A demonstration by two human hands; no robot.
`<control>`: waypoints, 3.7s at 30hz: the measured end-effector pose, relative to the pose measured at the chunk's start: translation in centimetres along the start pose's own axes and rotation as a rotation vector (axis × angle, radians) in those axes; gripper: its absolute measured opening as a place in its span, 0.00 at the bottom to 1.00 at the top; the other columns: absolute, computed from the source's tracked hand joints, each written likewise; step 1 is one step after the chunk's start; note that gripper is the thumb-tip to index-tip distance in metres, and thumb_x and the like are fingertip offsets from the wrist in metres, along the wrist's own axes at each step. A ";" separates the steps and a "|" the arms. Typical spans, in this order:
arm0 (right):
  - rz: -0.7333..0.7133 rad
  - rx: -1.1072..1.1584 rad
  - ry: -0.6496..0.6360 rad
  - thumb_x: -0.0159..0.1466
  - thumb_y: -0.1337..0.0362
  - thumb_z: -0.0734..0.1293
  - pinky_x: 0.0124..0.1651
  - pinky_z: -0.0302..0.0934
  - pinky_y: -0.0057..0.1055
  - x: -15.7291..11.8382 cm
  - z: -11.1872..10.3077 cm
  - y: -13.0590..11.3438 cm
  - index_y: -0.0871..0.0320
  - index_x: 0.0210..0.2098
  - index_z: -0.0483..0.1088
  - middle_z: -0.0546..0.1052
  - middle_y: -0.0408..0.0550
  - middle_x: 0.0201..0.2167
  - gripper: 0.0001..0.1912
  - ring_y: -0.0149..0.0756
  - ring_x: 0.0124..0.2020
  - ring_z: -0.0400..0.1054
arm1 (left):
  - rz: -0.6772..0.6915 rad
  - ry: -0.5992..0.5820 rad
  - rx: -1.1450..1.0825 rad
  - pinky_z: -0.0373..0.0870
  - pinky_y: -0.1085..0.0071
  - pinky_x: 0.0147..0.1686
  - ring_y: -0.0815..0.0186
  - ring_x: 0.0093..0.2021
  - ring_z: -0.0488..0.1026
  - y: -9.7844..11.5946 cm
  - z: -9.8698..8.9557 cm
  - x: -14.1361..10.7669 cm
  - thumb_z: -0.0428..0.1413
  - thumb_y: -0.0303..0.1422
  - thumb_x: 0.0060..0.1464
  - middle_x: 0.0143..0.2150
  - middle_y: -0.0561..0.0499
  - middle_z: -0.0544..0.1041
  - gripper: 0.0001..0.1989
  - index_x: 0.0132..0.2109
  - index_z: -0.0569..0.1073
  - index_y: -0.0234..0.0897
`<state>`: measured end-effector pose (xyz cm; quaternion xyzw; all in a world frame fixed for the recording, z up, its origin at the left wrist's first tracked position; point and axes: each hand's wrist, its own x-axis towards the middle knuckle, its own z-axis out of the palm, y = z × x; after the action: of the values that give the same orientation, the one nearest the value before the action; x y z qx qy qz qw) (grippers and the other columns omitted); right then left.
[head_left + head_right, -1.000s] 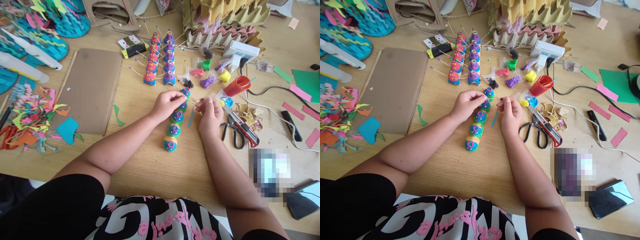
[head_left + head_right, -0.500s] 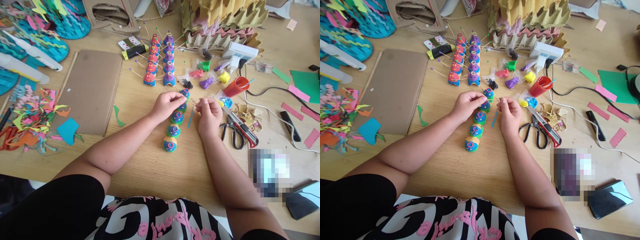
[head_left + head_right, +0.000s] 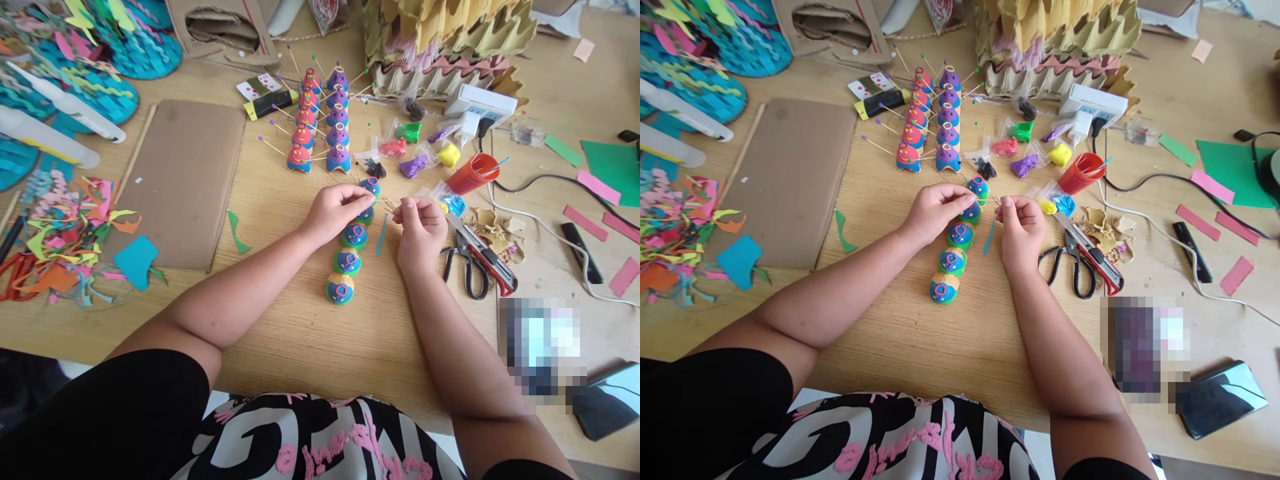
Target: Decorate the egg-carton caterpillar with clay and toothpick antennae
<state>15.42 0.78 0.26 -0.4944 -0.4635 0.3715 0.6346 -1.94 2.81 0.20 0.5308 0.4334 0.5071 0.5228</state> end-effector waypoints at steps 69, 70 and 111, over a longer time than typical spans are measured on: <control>0.047 -0.046 -0.036 0.62 0.56 0.75 0.43 0.71 0.28 0.9 -0.3 0.9 0.54 0.37 0.74 0.85 0.44 0.39 0.11 0.29 0.38 0.78 | 0.189 0.110 0.355 0.72 0.65 0.67 0.63 0.63 0.79 -0.5 -0.5 0.4 0.49 0.29 0.68 0.59 0.47 0.83 0.19 0.58 0.80 0.38; 0.050 -0.056 -0.048 0.62 0.56 0.75 0.44 0.72 0.29 0.9 -0.3 1.0 0.54 0.37 0.74 0.85 0.44 0.40 0.11 0.29 0.38 0.78 | 0.180 0.106 0.367 0.72 0.65 0.67 0.63 0.63 0.79 -0.5 -0.5 0.4 0.49 0.28 0.67 0.60 0.47 0.83 0.19 0.58 0.80 0.37; 0.002 -0.141 -0.244 0.69 0.46 0.68 0.52 0.71 0.38 0.9 0.0 1.4 0.49 0.41 0.62 0.80 0.40 0.33 0.16 0.35 0.41 0.78 | 0.037 0.133 0.422 0.77 0.66 0.47 0.64 0.38 0.78 -0.7 -0.9 0.9 0.52 0.23 0.59 0.37 0.52 0.82 0.15 0.49 0.79 0.38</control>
<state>15.71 1.97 -0.95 -0.4894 -0.5616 0.3959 0.5369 -2.70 3.87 -0.51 0.6019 0.5534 0.4485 0.3610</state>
